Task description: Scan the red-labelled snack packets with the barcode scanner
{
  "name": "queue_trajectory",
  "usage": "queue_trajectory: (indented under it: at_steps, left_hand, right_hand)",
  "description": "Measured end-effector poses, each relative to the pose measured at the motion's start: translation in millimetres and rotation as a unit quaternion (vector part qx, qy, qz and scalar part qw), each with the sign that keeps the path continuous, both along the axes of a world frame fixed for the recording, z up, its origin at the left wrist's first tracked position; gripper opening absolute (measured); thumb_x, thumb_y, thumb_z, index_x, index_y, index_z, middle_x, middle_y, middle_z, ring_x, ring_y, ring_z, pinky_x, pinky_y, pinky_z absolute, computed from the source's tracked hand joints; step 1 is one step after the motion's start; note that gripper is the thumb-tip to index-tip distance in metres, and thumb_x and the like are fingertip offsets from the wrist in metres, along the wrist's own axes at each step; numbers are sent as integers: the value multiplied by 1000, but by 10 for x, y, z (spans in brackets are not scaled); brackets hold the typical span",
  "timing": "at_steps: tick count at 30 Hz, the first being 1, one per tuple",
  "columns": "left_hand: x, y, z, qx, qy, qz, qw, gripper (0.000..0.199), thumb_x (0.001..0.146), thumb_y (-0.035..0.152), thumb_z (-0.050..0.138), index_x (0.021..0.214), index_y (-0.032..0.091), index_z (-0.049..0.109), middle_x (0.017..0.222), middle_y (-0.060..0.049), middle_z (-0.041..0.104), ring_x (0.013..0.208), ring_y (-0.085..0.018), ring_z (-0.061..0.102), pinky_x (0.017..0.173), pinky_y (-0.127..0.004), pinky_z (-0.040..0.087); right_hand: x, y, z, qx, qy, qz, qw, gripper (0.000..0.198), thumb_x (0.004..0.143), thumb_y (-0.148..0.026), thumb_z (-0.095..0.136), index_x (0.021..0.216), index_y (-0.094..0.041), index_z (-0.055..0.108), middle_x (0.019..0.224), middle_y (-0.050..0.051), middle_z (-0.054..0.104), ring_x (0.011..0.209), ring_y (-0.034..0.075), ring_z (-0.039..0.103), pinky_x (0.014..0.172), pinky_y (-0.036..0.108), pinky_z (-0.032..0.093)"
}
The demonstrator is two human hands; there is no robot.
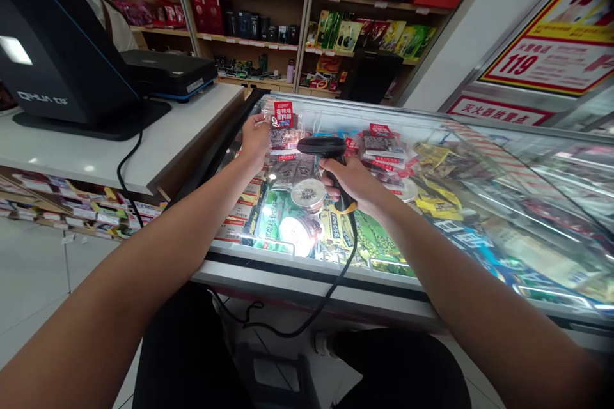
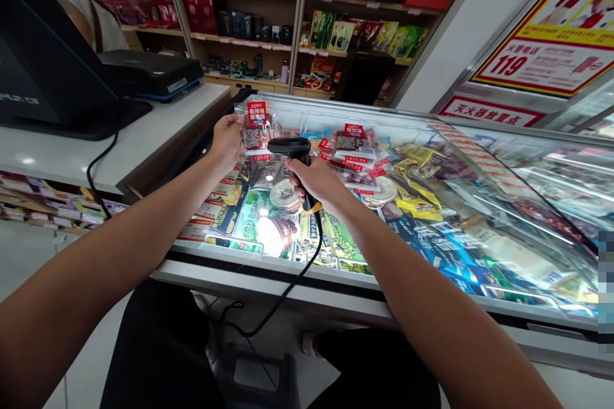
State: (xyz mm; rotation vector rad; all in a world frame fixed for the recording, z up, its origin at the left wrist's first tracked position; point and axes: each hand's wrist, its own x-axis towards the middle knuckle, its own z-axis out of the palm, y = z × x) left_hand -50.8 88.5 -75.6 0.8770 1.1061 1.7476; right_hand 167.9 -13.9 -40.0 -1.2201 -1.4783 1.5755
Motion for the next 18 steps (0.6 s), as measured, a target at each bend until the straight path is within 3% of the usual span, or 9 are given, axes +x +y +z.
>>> queue_trajectory:
  at_steps: [6,10,13,15,18]
  left_hand:
    - [8,-39,33,-9,9,-4,1000,7,94,26,58,98,23,54,74,2,62,53,-11,53,53,-24,42]
    - [-151,22,65,-47,90,59,993,7,90,22,59,95,23,55,82,-2,64,63,-14,58,56,-25,45]
    - [-390,113,69,-109,221,101,964,22,84,17,63,103,23,56,95,-6,65,78,-20,64,65,-30,52]
    - [-528,138,79,-131,336,103,927,36,82,16,64,116,23,54,102,-9,66,90,-27,67,79,-39,56]
    - [-587,68,121,-133,436,89,886,51,73,14,74,121,19,56,125,-20,62,124,-41,58,105,-56,46]
  right_hand:
    - [-24,-41,56,14,-26,-1,1000,24,95,-36,64,82,-22,50,67,-3,47,49,9,43,47,26,34]
    - [6,-50,130,70,-62,-25,995,21,95,-36,64,83,-23,52,65,0,54,49,13,50,48,28,41]
    - [96,-39,252,161,-121,-67,977,19,92,-37,65,82,-22,57,66,4,62,53,17,56,50,31,46]
    - [190,-18,354,214,-159,-113,957,17,89,-35,67,81,-21,60,70,6,65,59,18,59,54,31,49]
    - [377,62,473,266,-172,-200,927,14,82,-33,71,83,-21,64,76,6,66,66,19,61,56,30,49]
